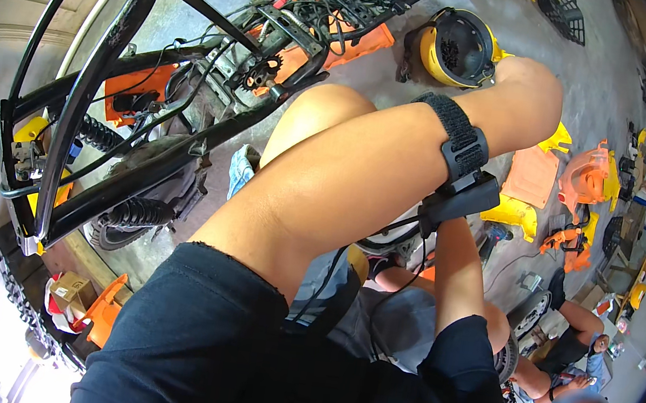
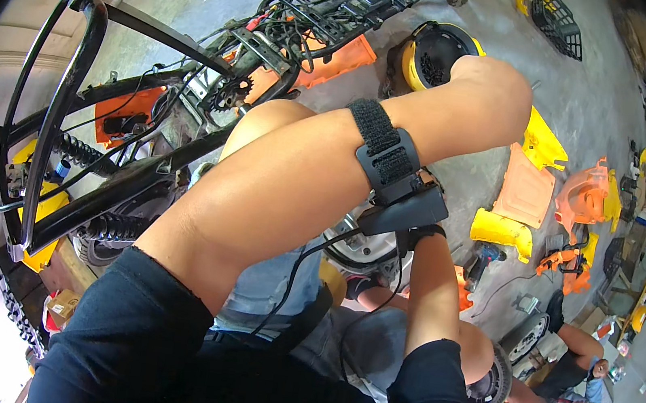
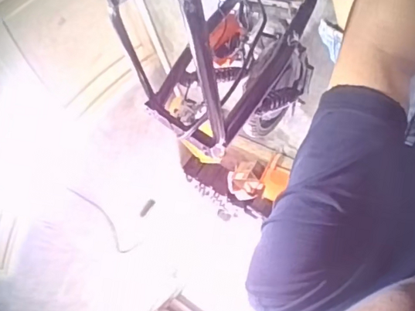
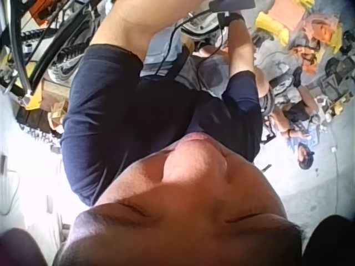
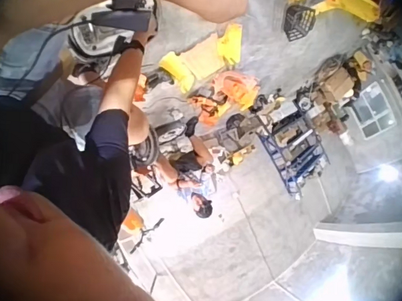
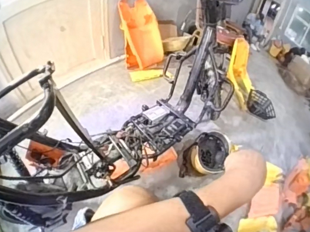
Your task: Repairing an electric scooter by assembling plastic body panels and working on the battery/controller compartment.
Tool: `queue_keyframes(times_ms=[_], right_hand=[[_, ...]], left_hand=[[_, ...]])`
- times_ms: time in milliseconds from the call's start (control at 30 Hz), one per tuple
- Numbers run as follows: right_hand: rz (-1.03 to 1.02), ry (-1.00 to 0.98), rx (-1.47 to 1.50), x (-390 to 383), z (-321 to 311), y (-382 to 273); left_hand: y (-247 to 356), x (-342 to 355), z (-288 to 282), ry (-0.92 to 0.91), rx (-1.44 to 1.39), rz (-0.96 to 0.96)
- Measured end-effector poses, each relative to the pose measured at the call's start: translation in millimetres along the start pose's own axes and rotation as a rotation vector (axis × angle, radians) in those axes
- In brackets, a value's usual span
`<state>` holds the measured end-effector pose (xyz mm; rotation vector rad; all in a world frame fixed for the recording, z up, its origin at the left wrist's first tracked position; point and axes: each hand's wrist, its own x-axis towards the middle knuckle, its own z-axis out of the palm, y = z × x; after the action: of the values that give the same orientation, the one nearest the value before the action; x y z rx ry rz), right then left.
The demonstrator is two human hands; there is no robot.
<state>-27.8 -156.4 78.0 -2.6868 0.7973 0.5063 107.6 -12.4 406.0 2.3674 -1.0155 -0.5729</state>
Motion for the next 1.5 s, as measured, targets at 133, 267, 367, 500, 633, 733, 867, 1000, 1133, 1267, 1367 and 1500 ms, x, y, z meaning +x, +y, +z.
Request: queue_keyframes(times_ms=[133, 267, 367, 500, 633, 733, 867, 1000, 1133, 1267, 1367, 1500], right_hand=[[0.005, -0.005, 0.000, -8.9, 1.7, 6.8], [0.003, -0.005, 0.002, -16.0, 2.3, 11.0], [0.013, -0.005, -0.002, -21.3, 2.8, 15.2], [0.010, -0.014, -0.008, -25.2, 5.7, 18.4], [0.016, -0.022, -0.010, -28.5, 8.4, 20.7], [0.021, -0.029, -0.020, -30.5, 9.1, 22.0], [0.030, -0.039, -0.029, -32.5, 8.2, 22.4], [0.048, -0.061, -0.055, -33.7, 6.7, 22.4], [-0.048, 0.001, -0.013, -34.5, 8.9, 24.6], [0.038, 0.025, 0.108, -33.8, 12.7, 29.5], [0.033, 0.021, 0.100, -32.8, 13.6, 31.6], [-0.007, 0.017, 0.085, -33.2, 10.9, 30.3]], left_hand=[[3.2, -2.8, 2.4, 0.011, 0.027, 0.031], [4.7, -2.7, 3.5, 0.026, -0.003, 0.005], [6.4, -2.8, 5.1, 0.000, 0.018, 0.016], [6.1, -5.2, 6.0, -0.012, 0.026, 0.017], [4.5, -5.8, 3.4, -0.021, 0.025, 0.003], [1.8, -6.7, 2.2, -0.011, 0.025, 0.001], [-0.4, -6.7, 0.5, -0.015, 0.052, 0.014], [-1.0, -5.9, -1.0, -0.030, 0.063, 0.017], [-1.0, -5.5, -2.1, -0.026, 0.053, 0.010], [-1.5, -4.7, -3.1, -0.045, 0.054, 0.009], [-3.1, -4.5, -2.6, -0.041, 0.044, 0.012], [-2.2, -4.6, 0.2, -0.002, 0.026, 0.018]])
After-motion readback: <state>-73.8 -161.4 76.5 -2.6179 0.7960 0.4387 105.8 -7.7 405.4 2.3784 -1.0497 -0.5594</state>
